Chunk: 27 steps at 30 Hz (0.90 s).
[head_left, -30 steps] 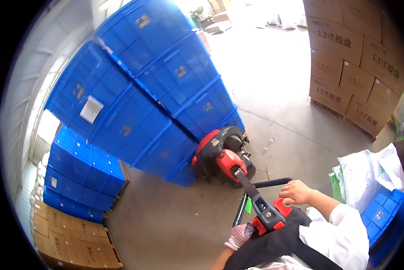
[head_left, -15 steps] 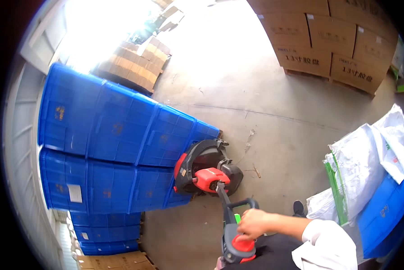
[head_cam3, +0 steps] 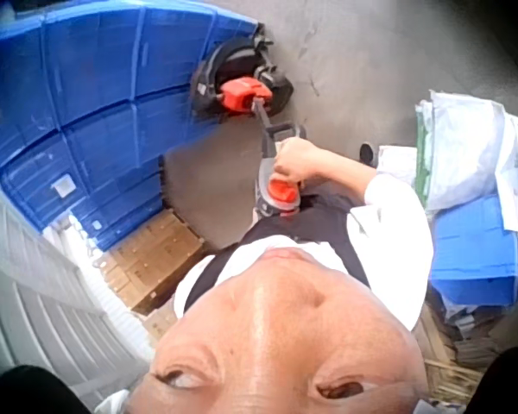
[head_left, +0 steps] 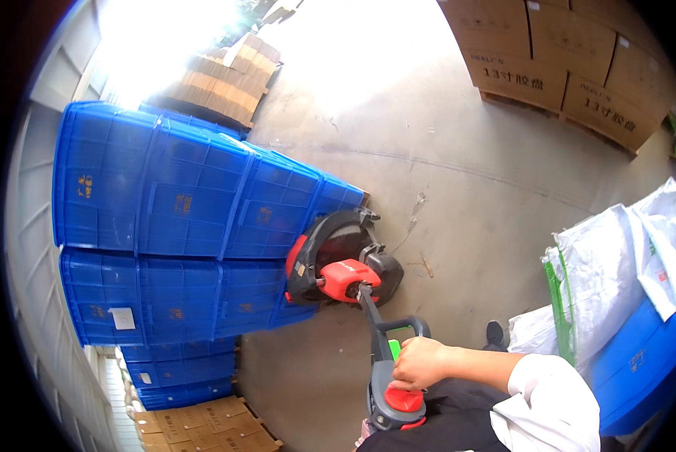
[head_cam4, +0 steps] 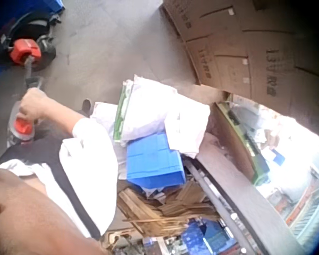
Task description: The person uses a red electric pallet jack to move a stack of blue plastic crates within a warehouse. They stop to apply a label to a crate, then continue moving the stack. Later, they carry a wooden pallet by hand and place it on the floor, then pick up a single blue crate and place it on a table.
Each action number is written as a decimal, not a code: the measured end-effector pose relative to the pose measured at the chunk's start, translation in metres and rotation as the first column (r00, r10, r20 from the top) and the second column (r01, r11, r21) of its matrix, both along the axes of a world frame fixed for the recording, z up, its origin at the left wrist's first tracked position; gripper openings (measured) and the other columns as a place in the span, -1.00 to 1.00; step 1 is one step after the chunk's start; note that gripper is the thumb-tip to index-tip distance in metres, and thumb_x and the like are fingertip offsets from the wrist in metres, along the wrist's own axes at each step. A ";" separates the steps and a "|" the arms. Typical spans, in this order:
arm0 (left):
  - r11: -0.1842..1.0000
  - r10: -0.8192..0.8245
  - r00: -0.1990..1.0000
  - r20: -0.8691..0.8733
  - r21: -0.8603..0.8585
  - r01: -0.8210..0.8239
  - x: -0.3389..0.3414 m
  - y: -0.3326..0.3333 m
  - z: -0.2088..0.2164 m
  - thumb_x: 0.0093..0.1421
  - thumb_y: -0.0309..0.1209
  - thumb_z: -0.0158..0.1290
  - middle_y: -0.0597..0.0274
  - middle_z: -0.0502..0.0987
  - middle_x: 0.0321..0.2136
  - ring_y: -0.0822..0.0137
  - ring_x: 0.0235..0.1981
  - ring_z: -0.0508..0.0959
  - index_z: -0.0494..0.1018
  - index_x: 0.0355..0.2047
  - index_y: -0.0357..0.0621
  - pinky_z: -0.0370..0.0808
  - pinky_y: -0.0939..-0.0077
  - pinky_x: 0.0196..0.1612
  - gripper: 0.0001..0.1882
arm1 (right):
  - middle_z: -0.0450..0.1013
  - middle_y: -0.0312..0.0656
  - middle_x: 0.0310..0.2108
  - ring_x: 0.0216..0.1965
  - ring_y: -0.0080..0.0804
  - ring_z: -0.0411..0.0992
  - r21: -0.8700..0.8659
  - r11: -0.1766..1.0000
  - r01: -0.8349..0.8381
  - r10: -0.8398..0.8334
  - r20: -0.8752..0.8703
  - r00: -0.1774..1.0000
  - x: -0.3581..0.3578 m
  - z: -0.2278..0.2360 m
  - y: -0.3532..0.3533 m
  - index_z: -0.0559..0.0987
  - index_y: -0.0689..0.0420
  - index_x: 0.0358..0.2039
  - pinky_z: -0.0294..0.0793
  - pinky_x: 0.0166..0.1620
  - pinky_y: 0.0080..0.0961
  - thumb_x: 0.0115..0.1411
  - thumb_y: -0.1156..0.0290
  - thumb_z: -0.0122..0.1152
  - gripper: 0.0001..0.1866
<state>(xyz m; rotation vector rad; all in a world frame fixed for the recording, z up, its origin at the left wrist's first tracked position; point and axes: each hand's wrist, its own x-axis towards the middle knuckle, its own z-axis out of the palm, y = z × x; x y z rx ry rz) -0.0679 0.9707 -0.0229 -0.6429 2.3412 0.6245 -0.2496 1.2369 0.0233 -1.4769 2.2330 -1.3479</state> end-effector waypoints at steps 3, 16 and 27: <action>1.000 -0.005 0.999 -0.033 0.018 0.005 0.000 0.002 0.001 0.25 0.24 -0.48 -0.01 0.44 -0.74 -0.01 -0.61 0.50 0.45 -0.65 -0.23 0.35 0.11 -0.48 -0.18 | 0.43 -0.23 -0.68 -0.54 -0.21 0.44 0.038 0.999 0.004 -0.002 -0.055 0.999 -0.001 0.006 0.007 0.51 0.07 -0.71 0.38 -0.33 -0.35 0.20 0.10 0.00 -0.57; 0.997 -0.060 0.974 -0.220 -0.062 0.047 0.021 0.035 0.025 0.27 0.18 -0.47 -0.05 0.43 -0.77 -0.07 -0.63 0.51 0.44 -0.70 -0.24 0.37 0.07 -0.49 -0.20 | 0.45 -0.25 -0.64 -0.50 -0.24 0.44 0.087 0.994 -0.062 0.072 -0.114 0.991 0.007 -0.007 0.016 0.51 0.03 -0.67 0.36 -0.34 -0.34 0.22 0.18 -0.01 -0.64; 0.983 -0.063 0.930 -0.361 0.139 0.120 0.009 0.028 -0.039 0.20 0.33 -0.63 -0.01 0.41 -0.79 -0.04 -0.67 0.47 0.41 -0.67 -0.23 0.34 0.08 -0.48 -0.08 | 0.46 -0.14 -0.62 -0.48 -0.12 0.44 0.188 0.982 -0.017 0.053 -0.188 0.981 0.000 -0.086 0.003 0.52 0.09 -0.66 0.38 -0.32 -0.25 0.25 0.11 -0.07 -0.56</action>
